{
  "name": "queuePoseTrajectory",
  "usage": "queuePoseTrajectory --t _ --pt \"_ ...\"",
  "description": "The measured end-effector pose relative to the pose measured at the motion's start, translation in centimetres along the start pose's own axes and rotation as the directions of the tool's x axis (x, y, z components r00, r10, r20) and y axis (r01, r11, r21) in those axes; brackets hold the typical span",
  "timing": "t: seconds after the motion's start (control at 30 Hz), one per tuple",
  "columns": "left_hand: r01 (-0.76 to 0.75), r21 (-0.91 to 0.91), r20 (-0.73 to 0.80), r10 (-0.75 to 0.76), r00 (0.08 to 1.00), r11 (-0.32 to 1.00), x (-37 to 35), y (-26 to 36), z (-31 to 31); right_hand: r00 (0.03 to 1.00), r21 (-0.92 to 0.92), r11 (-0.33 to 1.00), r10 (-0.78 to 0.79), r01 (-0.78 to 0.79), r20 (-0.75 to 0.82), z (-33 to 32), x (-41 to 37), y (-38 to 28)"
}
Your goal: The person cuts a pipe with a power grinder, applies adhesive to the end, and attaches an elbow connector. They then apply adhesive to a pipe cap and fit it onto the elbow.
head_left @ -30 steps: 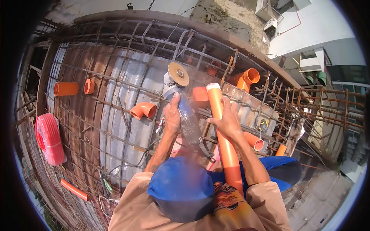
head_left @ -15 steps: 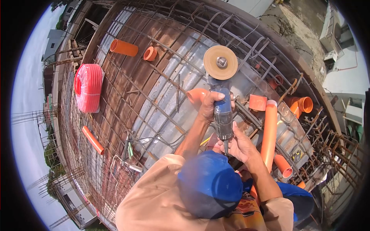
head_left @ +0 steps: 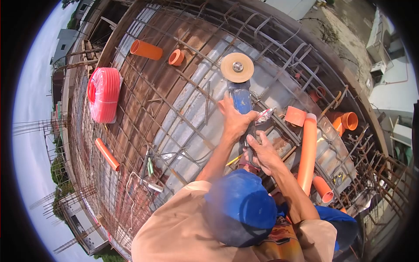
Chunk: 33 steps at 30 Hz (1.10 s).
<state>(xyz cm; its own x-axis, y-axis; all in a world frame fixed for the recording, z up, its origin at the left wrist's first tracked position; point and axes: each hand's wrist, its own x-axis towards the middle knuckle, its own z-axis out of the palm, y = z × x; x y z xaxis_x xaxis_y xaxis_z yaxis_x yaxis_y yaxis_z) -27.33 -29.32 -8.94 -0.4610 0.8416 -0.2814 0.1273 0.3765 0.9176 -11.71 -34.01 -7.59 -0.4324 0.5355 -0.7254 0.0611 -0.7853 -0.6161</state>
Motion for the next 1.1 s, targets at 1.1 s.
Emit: queuePoseTrajectory --t 1.1 --pt "0.411 -0.1 -0.201 -0.423 0.883 0.906 13.3 -14.1 -26.5 0.66 0.162 0.663 -0.626 0.73 -0.415 -18.0 -31.9 -18.2"
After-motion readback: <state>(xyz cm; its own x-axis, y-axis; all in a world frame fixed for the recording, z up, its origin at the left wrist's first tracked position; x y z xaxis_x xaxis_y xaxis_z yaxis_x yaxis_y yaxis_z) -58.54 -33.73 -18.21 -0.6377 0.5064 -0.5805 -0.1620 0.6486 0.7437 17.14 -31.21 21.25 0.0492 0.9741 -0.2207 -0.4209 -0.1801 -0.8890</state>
